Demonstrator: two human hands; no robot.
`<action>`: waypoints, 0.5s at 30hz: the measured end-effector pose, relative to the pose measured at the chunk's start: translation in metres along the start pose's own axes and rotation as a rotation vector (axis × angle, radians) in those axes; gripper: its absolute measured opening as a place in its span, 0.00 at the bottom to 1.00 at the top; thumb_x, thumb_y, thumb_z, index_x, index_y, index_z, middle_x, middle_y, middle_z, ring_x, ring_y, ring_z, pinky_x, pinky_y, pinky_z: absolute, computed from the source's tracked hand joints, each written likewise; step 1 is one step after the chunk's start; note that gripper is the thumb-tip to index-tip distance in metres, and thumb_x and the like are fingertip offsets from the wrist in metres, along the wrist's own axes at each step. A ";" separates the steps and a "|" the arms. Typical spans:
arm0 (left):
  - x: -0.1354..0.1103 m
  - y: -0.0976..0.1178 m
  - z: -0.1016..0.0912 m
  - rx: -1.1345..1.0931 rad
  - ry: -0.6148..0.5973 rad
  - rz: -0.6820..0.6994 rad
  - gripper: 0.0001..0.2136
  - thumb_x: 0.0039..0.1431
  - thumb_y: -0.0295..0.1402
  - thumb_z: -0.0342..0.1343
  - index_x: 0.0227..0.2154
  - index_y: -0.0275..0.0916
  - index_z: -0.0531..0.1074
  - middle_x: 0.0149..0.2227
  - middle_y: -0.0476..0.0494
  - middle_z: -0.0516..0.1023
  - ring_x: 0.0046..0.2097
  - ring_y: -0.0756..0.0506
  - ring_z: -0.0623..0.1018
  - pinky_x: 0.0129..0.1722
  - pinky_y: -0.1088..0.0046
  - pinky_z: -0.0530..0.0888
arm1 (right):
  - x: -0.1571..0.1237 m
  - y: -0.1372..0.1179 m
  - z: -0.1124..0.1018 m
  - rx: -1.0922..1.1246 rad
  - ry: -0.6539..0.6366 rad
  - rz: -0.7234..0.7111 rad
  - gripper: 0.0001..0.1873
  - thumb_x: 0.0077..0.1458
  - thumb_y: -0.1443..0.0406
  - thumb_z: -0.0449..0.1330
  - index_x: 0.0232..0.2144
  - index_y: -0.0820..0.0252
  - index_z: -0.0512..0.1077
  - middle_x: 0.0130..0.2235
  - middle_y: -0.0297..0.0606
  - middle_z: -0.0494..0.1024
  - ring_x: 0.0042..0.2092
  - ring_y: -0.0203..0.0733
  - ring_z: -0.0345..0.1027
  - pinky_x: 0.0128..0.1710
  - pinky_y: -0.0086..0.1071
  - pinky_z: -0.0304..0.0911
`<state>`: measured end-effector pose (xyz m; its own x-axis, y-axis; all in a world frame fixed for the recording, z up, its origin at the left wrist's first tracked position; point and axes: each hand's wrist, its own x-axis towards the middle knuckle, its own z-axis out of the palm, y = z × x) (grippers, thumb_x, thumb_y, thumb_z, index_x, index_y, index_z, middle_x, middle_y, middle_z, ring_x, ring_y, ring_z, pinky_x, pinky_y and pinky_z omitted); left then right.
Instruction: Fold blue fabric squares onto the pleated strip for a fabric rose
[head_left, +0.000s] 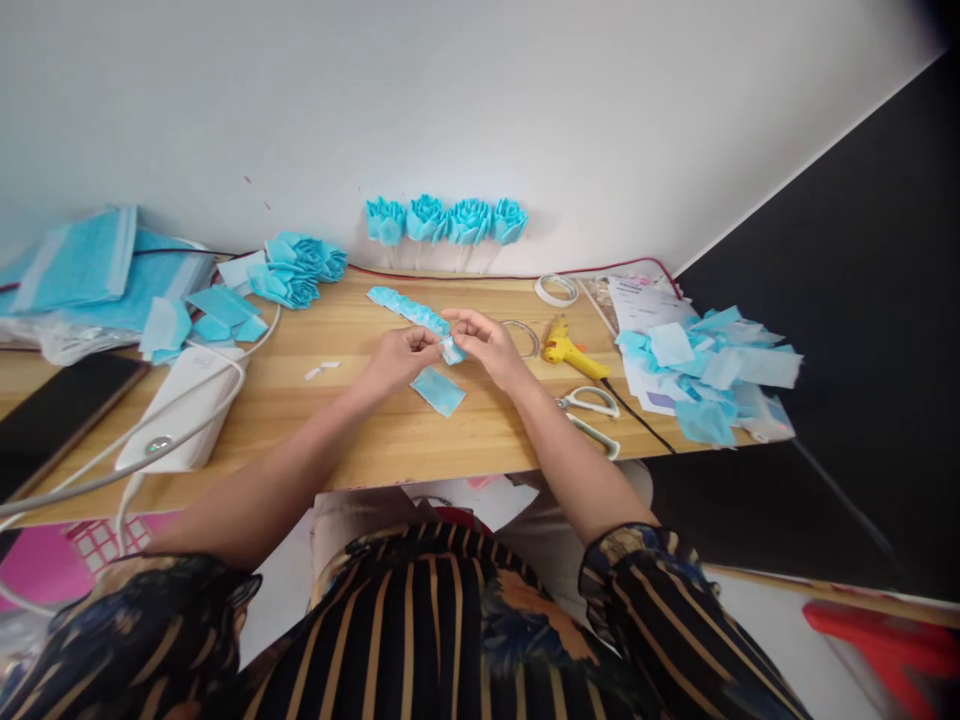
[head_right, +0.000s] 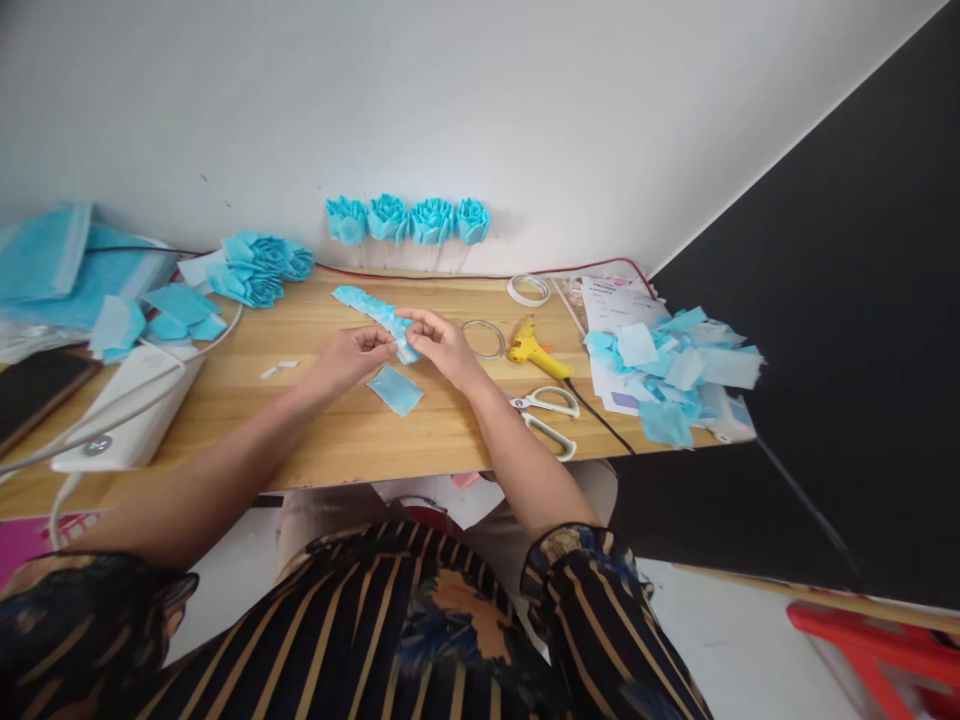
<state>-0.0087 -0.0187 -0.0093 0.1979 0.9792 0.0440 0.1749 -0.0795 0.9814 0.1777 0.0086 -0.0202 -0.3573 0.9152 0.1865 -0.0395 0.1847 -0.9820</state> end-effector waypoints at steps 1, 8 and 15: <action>0.001 0.000 -0.001 0.003 0.010 0.002 0.12 0.49 0.43 0.63 0.24 0.38 0.73 0.23 0.50 0.70 0.25 0.51 0.64 0.26 0.74 0.58 | 0.000 0.000 -0.001 0.018 0.011 0.012 0.22 0.53 0.57 0.64 0.50 0.55 0.76 0.33 0.31 0.76 0.35 0.37 0.69 0.39 0.32 0.67; 0.003 -0.001 -0.006 -0.015 0.061 0.016 0.11 0.50 0.41 0.62 0.27 0.37 0.74 0.28 0.48 0.76 0.30 0.49 0.70 0.32 0.73 0.64 | 0.003 0.004 -0.005 0.098 0.066 0.039 0.23 0.58 0.50 0.61 0.51 0.52 0.76 0.40 0.34 0.81 0.42 0.41 0.74 0.47 0.36 0.70; 0.000 0.006 -0.005 -0.083 0.131 0.025 0.09 0.52 0.38 0.62 0.27 0.37 0.74 0.25 0.52 0.72 0.27 0.51 0.67 0.31 0.73 0.62 | 0.000 -0.001 -0.004 0.020 0.061 0.022 0.23 0.56 0.50 0.62 0.50 0.53 0.76 0.37 0.33 0.80 0.40 0.40 0.73 0.47 0.37 0.69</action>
<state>-0.0120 -0.0180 -0.0022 0.0725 0.9936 0.0870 0.0903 -0.0934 0.9915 0.1813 0.0096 -0.0188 -0.3005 0.9393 0.1655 -0.0507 0.1575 -0.9862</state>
